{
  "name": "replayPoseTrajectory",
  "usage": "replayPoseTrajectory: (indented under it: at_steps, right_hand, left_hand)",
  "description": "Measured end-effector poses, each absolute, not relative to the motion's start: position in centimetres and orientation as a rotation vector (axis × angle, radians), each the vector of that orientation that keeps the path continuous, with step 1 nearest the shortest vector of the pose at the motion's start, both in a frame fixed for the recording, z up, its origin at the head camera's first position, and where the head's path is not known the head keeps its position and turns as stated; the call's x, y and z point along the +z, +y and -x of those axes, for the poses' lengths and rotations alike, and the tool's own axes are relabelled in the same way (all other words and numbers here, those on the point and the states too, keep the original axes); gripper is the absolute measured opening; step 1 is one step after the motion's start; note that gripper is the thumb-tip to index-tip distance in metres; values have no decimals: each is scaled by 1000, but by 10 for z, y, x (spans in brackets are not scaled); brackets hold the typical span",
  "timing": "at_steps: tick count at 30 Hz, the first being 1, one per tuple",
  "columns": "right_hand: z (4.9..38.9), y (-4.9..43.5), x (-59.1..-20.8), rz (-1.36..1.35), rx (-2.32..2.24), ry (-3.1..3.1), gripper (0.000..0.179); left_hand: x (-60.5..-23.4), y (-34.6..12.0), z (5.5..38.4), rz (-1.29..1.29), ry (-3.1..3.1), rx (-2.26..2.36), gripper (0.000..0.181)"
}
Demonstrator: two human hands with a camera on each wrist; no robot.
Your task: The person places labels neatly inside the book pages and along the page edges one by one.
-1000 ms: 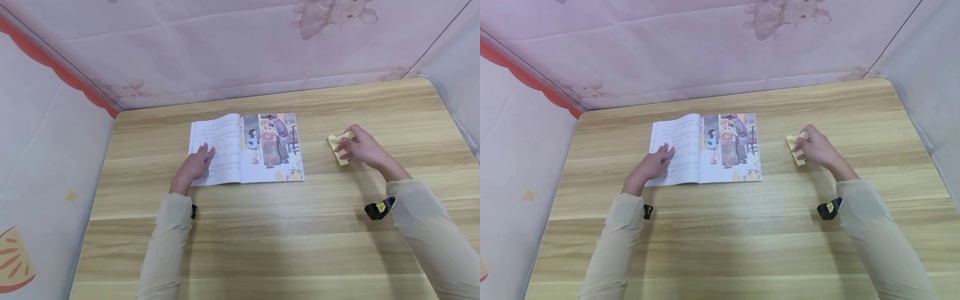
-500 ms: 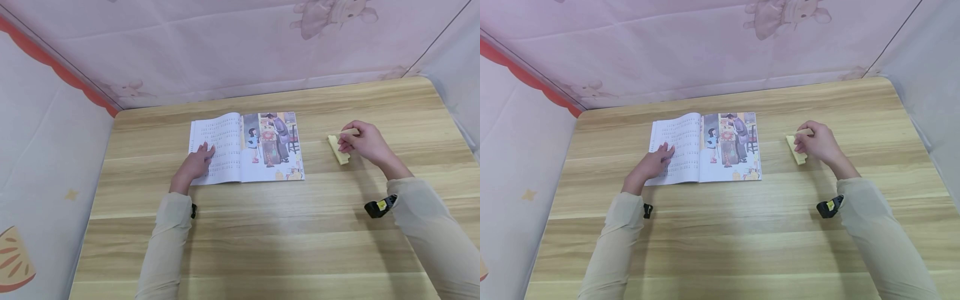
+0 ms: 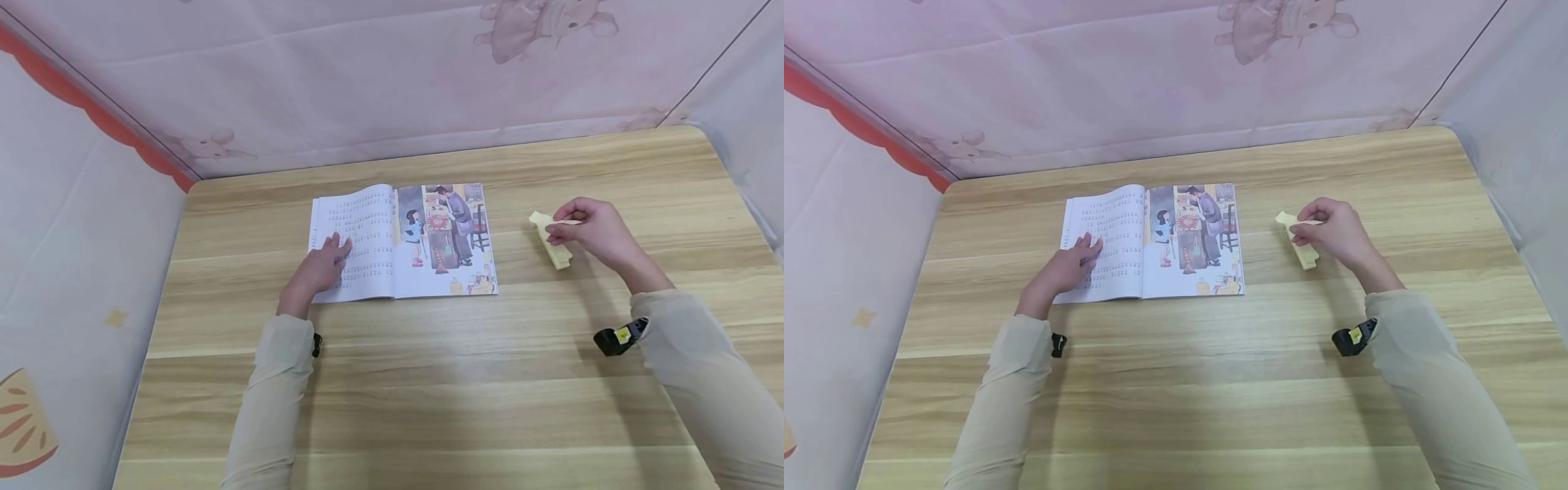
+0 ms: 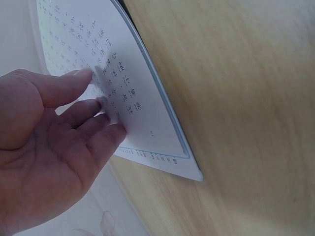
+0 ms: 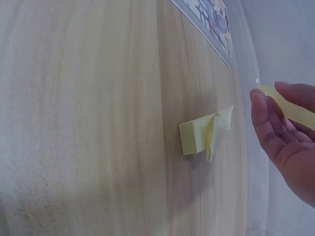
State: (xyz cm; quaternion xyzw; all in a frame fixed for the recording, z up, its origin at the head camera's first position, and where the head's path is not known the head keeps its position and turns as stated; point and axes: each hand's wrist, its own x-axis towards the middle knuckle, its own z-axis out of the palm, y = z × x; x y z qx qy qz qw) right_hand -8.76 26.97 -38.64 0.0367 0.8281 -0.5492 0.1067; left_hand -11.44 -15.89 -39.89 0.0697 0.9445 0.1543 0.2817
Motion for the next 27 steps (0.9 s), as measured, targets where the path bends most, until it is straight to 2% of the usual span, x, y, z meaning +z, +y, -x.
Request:
replayPoseTrajectory:
  at_steps: [7,27]
  right_hand:
    - [87,269,-386,-119,-1500,2456,27]
    - [92,258,-396,-42,-1412,2500,21]
  left_hand:
    - [-399,-159,114,-191,2526,410,50]
    - [-398,-159,114,-184,2531,429,49]
